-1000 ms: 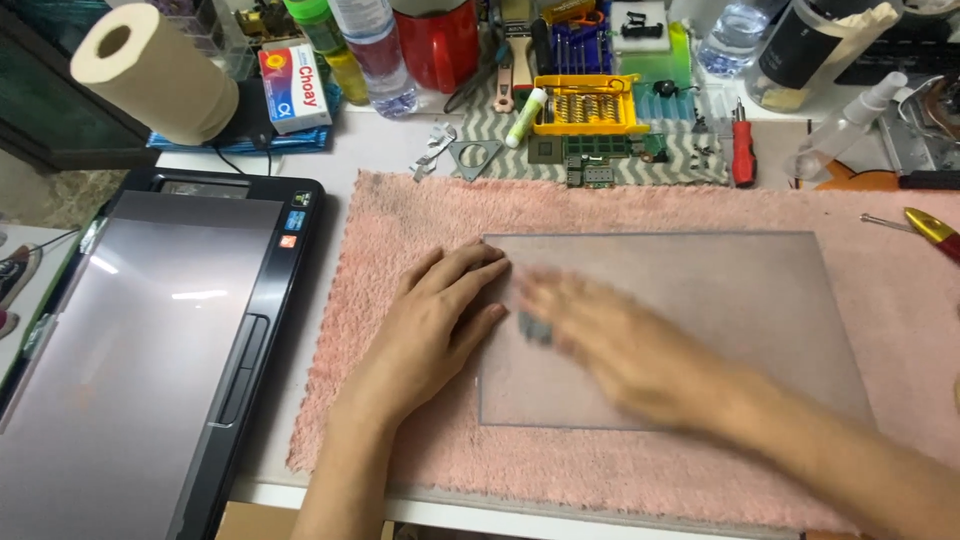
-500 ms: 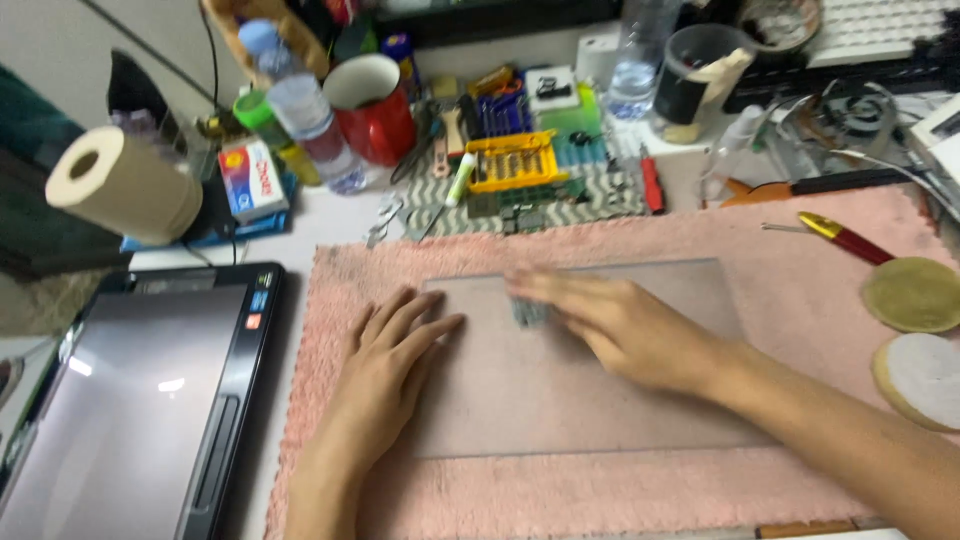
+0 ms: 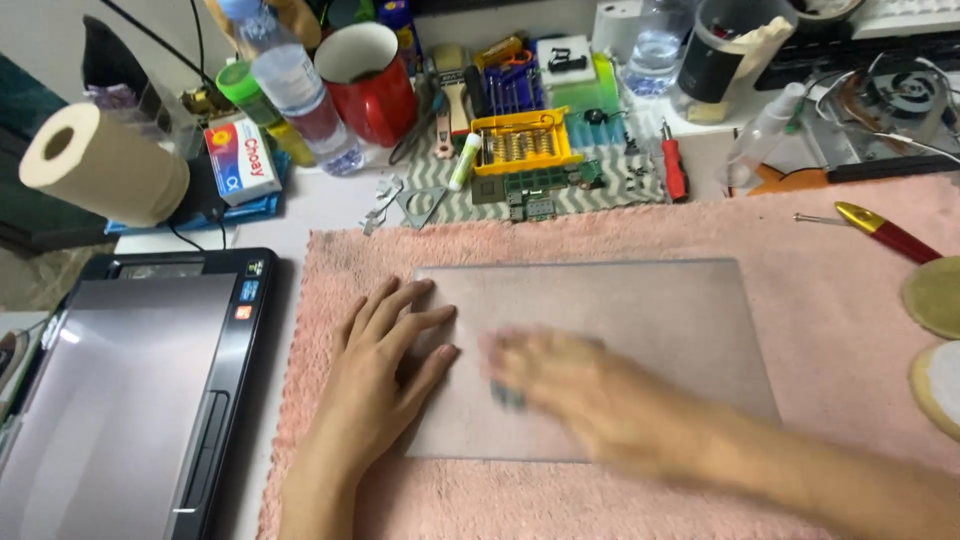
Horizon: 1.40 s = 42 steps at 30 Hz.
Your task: The person cleans a rectangular glass pane placed on a pink towel using a brush, a green sponge, a steel wool pad, and a white polishing pad. The person brushes the surface, scrubs with the sponge and steel wool, and finishes by polishing with the white pad.
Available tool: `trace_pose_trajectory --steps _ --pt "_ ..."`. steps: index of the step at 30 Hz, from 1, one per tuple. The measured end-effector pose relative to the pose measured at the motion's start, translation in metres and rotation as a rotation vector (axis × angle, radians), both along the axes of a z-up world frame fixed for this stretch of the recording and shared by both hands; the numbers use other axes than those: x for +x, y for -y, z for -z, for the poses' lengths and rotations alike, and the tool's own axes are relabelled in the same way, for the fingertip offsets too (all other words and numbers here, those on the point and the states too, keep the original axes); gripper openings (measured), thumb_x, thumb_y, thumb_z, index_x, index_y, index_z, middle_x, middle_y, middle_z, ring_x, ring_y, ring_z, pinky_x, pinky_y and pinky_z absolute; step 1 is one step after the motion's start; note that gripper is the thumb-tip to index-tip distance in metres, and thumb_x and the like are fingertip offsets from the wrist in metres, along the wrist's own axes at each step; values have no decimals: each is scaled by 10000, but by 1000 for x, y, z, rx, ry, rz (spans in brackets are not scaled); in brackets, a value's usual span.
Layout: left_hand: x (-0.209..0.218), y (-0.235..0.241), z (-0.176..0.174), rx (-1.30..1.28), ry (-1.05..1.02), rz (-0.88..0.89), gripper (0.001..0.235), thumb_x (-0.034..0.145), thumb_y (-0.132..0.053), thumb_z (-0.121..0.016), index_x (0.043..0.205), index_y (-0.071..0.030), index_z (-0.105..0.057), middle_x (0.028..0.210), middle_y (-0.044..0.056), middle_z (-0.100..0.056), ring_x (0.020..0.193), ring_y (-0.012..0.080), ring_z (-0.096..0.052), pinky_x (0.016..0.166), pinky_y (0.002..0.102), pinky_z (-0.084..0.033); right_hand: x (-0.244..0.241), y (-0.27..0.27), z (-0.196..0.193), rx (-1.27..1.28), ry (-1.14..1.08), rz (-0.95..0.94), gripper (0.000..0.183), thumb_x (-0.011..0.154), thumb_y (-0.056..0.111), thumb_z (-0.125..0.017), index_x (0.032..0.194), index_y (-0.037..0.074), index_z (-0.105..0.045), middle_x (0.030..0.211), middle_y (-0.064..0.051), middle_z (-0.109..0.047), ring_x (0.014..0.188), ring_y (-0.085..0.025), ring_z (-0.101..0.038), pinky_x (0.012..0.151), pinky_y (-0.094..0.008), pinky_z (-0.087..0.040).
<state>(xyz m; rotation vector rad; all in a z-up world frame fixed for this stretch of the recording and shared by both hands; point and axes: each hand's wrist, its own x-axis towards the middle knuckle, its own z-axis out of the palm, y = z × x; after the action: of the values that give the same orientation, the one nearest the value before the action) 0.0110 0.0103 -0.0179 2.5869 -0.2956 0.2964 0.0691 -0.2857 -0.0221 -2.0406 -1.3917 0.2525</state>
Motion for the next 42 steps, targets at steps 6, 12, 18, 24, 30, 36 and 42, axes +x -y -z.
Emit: trace_pose_trajectory --steps 6,12,18,24,30,36,42 --pt "-3 4 -4 -2 -5 9 408 1099 -354 -699 1474 -198 -732 1712 111 -609 1700 378 -394 1352 620 -214 -44 26 -7 41 7 -339 532 1302 218 -328 1767 -17 -434 1872 -228 -379 1745 -422 -348 1412 -571 -249" --pt "-3 3 0 36 23 24 500 1106 -436 -677 1560 -230 -705 1723 110 -591 1695 376 -394 1360 584 -224 54 32 -28 16 -126 158 844 912 -193 -461 1675 139 -600 1774 -111 -582 1650 -316 -523 1388 -528 -318" --pt "-1 4 0 24 9 -21 580 1021 -534 -772 1528 -256 -721 1707 86 -608 1689 378 -400 1356 597 -229 62 34 -5 -171 48 218 585 1200 146 -375 1784 178 -375 1893 -99 -313 1733 -326 -277 1438 -522 -140" --pt "-1 -3 10 -24 79 12 574 995 -519 -809 1479 -216 -745 1668 113 -644 1658 413 -452 1342 598 -282 -31 61 38 9 -46 6 535 1157 51 -542 1691 29 -551 1799 -209 -518 1716 -409 -394 1406 -549 -261" --pt "3 2 15 44 122 -20 607 908 -539 -827 1451 -274 -765 1657 39 -674 1673 349 -488 1320 530 -351 -38 83 -17 -126 -81 -345 608 1321 356 -184 1771 19 -415 1891 -114 -365 1773 -282 -363 1467 -425 -227" --pt "3 0 14 90 -35 -91 631 905 -626 -789 1475 -357 -764 1720 -41 -619 1706 290 -416 1299 629 -327 65 85 -17 118 -53 293 881 1013 -198 -574 1761 242 -419 1859 -111 -409 1179 -285 -907 1182 -401 -734" --pt "1 0 17 90 28 -91 621 896 -616 -801 1454 -346 -763 1706 -20 -640 1673 300 -471 1295 581 -350 46 90 0 5 46 274 563 1158 49 -591 1711 102 -500 1830 -164 -431 1709 -384 -420 1459 -545 -241"
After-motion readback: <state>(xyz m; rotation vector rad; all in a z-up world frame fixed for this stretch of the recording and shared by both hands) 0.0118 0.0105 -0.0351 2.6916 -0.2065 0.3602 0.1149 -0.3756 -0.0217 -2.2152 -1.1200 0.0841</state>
